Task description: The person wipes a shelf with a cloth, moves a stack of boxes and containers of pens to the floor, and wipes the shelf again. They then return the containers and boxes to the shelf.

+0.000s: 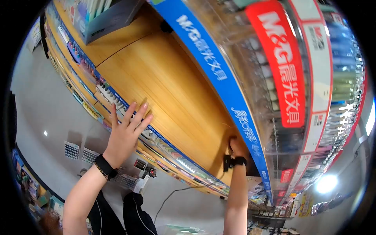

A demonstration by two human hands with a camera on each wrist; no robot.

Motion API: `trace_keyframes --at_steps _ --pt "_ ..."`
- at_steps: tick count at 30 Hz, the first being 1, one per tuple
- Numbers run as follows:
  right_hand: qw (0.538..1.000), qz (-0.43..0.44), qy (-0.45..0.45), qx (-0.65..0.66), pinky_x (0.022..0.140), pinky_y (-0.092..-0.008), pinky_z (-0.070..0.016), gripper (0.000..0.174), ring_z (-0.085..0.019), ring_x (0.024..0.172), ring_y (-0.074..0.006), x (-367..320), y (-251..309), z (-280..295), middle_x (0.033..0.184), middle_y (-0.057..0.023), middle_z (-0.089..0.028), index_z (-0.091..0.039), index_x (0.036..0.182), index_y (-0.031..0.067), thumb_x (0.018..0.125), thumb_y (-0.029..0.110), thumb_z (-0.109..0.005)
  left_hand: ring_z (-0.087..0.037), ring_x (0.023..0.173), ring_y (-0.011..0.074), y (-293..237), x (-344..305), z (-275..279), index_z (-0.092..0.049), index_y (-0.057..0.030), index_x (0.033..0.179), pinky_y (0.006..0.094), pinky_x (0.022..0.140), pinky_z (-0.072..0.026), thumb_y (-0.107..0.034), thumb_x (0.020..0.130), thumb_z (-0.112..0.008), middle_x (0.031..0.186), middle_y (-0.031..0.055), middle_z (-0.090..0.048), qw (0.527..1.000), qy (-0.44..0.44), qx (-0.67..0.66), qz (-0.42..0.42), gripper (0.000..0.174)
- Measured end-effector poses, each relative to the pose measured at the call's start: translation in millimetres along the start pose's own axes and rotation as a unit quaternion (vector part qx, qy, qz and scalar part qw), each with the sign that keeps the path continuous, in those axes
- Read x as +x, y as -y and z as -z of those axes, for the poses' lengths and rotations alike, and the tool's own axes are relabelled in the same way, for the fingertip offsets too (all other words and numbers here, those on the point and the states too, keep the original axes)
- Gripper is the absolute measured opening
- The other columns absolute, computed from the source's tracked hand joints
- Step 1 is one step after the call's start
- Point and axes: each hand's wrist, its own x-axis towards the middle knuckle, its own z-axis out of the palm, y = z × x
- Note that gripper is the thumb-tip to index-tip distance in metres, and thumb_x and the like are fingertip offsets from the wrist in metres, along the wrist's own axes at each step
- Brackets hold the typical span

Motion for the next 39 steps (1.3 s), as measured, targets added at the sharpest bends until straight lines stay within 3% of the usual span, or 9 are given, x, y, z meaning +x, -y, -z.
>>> trace_keyframes --at_steps 5,7,13,19,25,29,33,36,39 --pt "0.979 0.067 -0.007 0.193 0.089 -0.0454 -0.0391 0.041 -0.045 0.105 -0.0461 85 248 120 0.112 -0.0317 -0.049 -0.05 0.11 -0.0046 0.075 0.017 -0.046 -0.024 0.129 0.0169 1 -2 -13 -0.038 -0.0271 0.13 0.0606 0.1 -0.0198 -0.007 0.075 -0.052 0.142 -0.0044 -0.023 0.999 -0.032 0.005 0.003 0.06" --pt "0.951 0.173 -0.132 0.218 0.092 -0.0422 -0.039 0.042 -0.046 0.108 -0.0422 121 310 117 0.115 -0.0288 -0.049 -0.049 0.114 -0.0025 0.077 0.016 -0.047 -0.024 0.129 0.0167 2 -1 -11 -0.038 -0.0275 0.13 0.0604 0.1 -0.0201 -0.008 0.075 -0.053 0.143 -0.0048 -0.022 1.0 -0.016 -0.013 0.0 0.06" --pt "0.823 0.43 -0.045 0.37 0.095 -0.0335 -0.0363 0.037 -0.046 0.113 -0.0352 127 440 201 0.123 -0.0212 -0.048 -0.047 0.121 0.0006 0.084 0.006 -0.048 -0.026 0.127 0.0186 6 -1 -10 -0.045 -0.0268 0.123 0.0637 0.098 -0.021 -0.01 0.078 -0.05 0.138 -0.0025 -0.03 0.999 -0.021 -0.034 -0.019 0.048" --pt "0.855 0.446 -0.26 -0.034 0.103 -0.0455 -0.027 0.051 -0.03 0.124 -0.0372 156 411 197 0.134 -0.0133 -0.037 -0.047 0.124 0.0076 0.075 -0.005 -0.048 -0.023 0.127 0.0194 15 -2 -13 -0.039 -0.0286 0.129 0.0629 0.097 -0.022 -0.015 0.079 -0.053 0.14 -0.0025 -0.024 0.998 -0.005 -0.004 -0.055 0.053" --pt "0.805 0.337 -0.479 -0.097 0.102 -0.0483 -0.0262 0.059 -0.029 0.124 -0.0374 151 379 250 0.138 -0.0127 -0.031 -0.041 0.128 0.0077 0.072 -0.006 -0.048 -0.014 0.129 0.0211 16 -2 -24 -0.036 -0.0287 0.13 0.0635 0.095 -0.025 -0.016 0.08 -0.054 0.141 -0.0023 -0.02 0.997 -0.017 -0.014 -0.07 0.054" --pt "0.829 0.273 -0.471 -0.129 0.102 -0.0487 -0.0253 0.056 -0.025 0.128 -0.0351 160 388 232 0.142 -0.0103 -0.026 -0.044 0.126 0.0094 0.072 -0.003 -0.049 -0.012 0.13 0.0211 15 -2 -32 -0.036 -0.029 0.129 0.0638 0.095 -0.0254 -0.016 0.079 -0.055 0.141 -0.0026 -0.019 0.997 -0.047 -0.005 -0.065 0.055" --pt "0.795 0.471 -0.309 -0.224 0.101 -0.0503 -0.027 0.04 -0.027 0.127 -0.0312 155 386 203 0.138 -0.007 -0.032 -0.054 0.114 0.0095 0.075 0.002 -0.044 -0.011 0.131 0.0206 17 -3 -30 -0.038 -0.03 0.127 0.0636 0.096 -0.0257 -0.016 0.08 -0.054 0.141 -0.005 -0.02 0.997 -0.039 0.013 -0.064 0.051" --pt "0.787 0.447 -0.371 -0.206 0.101 -0.0501 -0.0277 0.039 -0.026 0.127 -0.0326 157 352 207 0.138 -0.0065 -0.033 -0.054 0.115 0.013 0.078 0.004 -0.042 -0.012 0.131 0.02 18 0 -25 -0.038 -0.0312 0.127 0.0636 0.097 -0.0251 -0.016 0.08 -0.053 0.141 -0.0058 -0.02 0.997 -0.037 0.021 -0.067 0.052" --pt "0.86 0.299 -0.393 -0.127 0.103 -0.05 -0.0269 0.057 -0.023 0.129 -0.0367 125 301 215 0.144 -0.0053 -0.023 -0.047 0.125 0.0217 0.075 -0.005 -0.046 -0.014 0.132 0.0199 17 0 -33 -0.046 -0.0295 0.12 0.0641 0.099 -0.0226 -0.014 0.077 -0.053 0.141 -0.005 -0.023 0.995 -0.078 0.003 -0.062 0.046"
